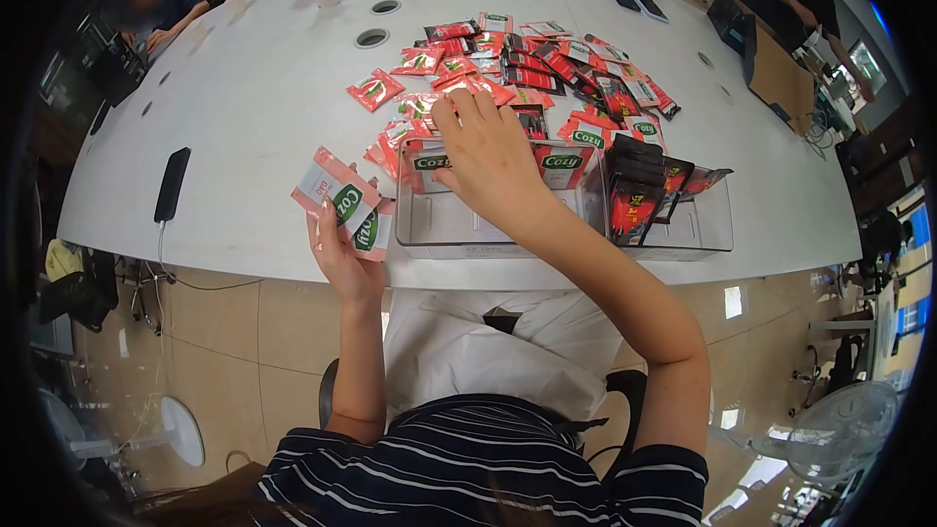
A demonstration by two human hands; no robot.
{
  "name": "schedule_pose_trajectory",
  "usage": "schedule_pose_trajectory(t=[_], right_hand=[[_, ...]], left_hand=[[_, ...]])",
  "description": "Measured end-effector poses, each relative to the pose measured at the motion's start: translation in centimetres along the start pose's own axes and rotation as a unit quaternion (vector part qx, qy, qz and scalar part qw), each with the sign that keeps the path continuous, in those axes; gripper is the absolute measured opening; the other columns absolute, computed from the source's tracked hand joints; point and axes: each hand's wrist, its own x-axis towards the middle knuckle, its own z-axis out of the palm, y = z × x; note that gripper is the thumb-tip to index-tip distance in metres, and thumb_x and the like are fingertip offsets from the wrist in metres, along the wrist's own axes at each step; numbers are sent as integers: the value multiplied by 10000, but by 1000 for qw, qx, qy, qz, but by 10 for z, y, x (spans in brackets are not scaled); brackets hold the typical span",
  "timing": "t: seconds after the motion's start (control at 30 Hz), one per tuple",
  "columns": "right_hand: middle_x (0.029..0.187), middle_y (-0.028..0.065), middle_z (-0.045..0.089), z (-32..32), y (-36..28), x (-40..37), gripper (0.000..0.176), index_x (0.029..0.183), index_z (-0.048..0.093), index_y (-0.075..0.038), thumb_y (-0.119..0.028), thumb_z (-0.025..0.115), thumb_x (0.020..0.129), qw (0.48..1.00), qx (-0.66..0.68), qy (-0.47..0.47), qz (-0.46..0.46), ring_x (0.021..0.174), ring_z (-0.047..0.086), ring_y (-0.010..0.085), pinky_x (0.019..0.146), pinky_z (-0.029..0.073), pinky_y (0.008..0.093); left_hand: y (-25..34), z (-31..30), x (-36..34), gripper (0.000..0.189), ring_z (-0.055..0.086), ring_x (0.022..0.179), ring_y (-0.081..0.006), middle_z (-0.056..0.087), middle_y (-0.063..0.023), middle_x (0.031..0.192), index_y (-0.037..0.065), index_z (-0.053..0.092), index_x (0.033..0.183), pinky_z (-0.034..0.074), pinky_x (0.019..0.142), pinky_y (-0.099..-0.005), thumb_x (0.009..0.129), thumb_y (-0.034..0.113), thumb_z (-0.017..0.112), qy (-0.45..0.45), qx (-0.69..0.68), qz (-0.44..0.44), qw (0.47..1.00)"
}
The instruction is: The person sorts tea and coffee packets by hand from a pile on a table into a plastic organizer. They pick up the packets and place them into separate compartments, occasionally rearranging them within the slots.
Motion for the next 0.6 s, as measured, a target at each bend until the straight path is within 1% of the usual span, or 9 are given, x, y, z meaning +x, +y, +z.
schedule_pose_trajectory(t=[0.13, 0.17, 0.23, 0.33, 0.37, 0.47, 0.53, 0.57, 0.6], right_hand=[[1016, 79, 491, -4, -1, -1, 511, 1052, 486, -70, -225, 772, 659, 1000, 18, 16, -4, 973, 487, 255, 775, 395, 362], [988, 73, 502, -6, -3, -2, 464, 1025, 502, -72, -218, 765, 671, 998, 54, 40, -7, 953, 492, 253, 768, 392, 360], [931, 61, 524, -9, -10, -1, 373, 972, 535, -75, -205, 750, 696, 988, 124, 86, -13, 912, 503, 250, 754, 387, 357], [857, 38, 556, -11, -22, -3, 251, 880, 574, -79, -186, 734, 719, 965, 247, 78, -41, 843, 514, 238, 734, 382, 351], [846, 37, 562, -13, -28, -4, 234, 860, 579, -79, -187, 734, 721, 962, 262, 73, -38, 832, 512, 238, 735, 381, 351], [816, 29, 577, -14, -39, -8, 198, 822, 590, -77, -180, 731, 729, 955, 287, 66, -25, 795, 518, 223, 719, 386, 338], [796, 21, 585, -12, -38, -9, 184, 829, 596, -71, -159, 729, 735, 958, 277, 69, -16, 763, 534, 193, 684, 398, 317], [795, 20, 592, -14, -36, -9, 166, 830, 601, -65, -141, 721, 744, 945, 322, 63, 13, 754, 543, 170, 663, 400, 300], [795, 19, 600, -18, -35, -8, 148, 830, 606, -59, -123, 714, 752, 928, 366, 56, 42, 745, 552, 147, 642, 403, 283]], left_hand=[[-1, 0, 0, 321, 636, 953, -234, 568, -149, 1142, 11, 406, 1225, 555, 766, -341, 953, 175, 452, -1, 9, 15, 1000], [-1, 1, -1, 311, 638, 942, -226, 575, -137, 1121, 17, 410, 1218, 557, 754, -334, 950, 167, 463, -1, 14, 20, 1000], [1, 5, -3, 305, 633, 872, -177, 581, -112, 1078, 31, 418, 1206, 554, 734, -308, 939, 157, 498, 4, 20, 38, 999], [-3, -6, -5, 311, 601, 767, -109, 585, -81, 1029, 46, 427, 1191, 545, 665, -253, 924, 156, 542, 0, 42, 58, 997], [-5, -10, -5, 315, 587, 731, -87, 585, -71, 1015, 50, 429, 1187, 541, 636, -232, 919, 158, 555, -5, 51, 63, 997], [-2, -4, -9, 336, 597, 762, -88, 585, -74, 992, 28, 440, 1182, 525, 523, -205, 887, 72, 593, -6, 4, 55, 998], [2, 3, -11, 324, 601, 776, -94, 583, -80, 992, 25, 450, 1177, 504, 462, -198, 892, 88, 592, -6, 30, 41, 999], [2, 5, -12, 319, 602, 784, -96, 582, -83, 991, 23, 454, 1174, 494, 431, -194, 895, 96, 592, -5, 42, 34, 999], [0, 4, -12, 298, 608, 807, -114, 582, -91, 995, 22, 460, 1168, 512, 478, -214, 912, 129, 569, -1, 36, 43, 998]])
